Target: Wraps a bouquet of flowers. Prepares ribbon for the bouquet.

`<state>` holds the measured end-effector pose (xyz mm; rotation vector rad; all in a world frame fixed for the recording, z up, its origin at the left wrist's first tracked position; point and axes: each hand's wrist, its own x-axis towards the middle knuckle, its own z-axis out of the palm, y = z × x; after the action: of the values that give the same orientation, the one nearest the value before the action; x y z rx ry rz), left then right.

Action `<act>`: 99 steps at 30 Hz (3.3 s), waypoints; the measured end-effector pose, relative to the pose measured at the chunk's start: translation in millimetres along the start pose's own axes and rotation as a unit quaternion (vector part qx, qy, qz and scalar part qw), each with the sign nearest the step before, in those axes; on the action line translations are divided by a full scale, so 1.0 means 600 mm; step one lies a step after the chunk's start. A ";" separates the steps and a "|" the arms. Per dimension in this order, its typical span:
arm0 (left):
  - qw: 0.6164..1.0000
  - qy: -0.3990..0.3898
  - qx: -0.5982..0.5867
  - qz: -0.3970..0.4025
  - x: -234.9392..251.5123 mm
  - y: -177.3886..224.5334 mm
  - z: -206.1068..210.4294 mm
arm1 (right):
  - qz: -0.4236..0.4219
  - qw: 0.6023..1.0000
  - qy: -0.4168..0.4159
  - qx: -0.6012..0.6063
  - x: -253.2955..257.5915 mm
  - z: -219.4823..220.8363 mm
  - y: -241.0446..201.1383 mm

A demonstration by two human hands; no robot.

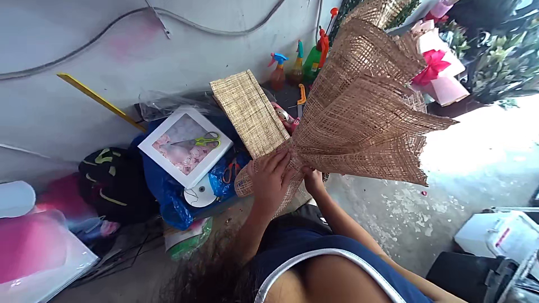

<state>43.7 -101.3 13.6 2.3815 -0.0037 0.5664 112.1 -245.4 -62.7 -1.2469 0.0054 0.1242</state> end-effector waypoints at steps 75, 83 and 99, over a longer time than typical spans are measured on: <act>0.913 0.073 -0.175 -0.360 0.145 0.051 0.694 | 0.031 0.826 0.014 -0.562 1.094 -0.408 0.083; 0.926 0.107 -0.327 -0.159 0.346 0.131 0.564 | -0.253 0.860 -0.303 -0.323 0.684 -0.467 -0.127; 0.738 0.203 -0.472 -0.438 0.104 0.216 0.440 | 0.256 0.917 -0.226 -0.204 0.238 -0.327 -0.178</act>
<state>185.5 -356.1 -59.1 1.0183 0.7919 0.4241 276.8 -451.6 -34.7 -1.5859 -0.1008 0.9082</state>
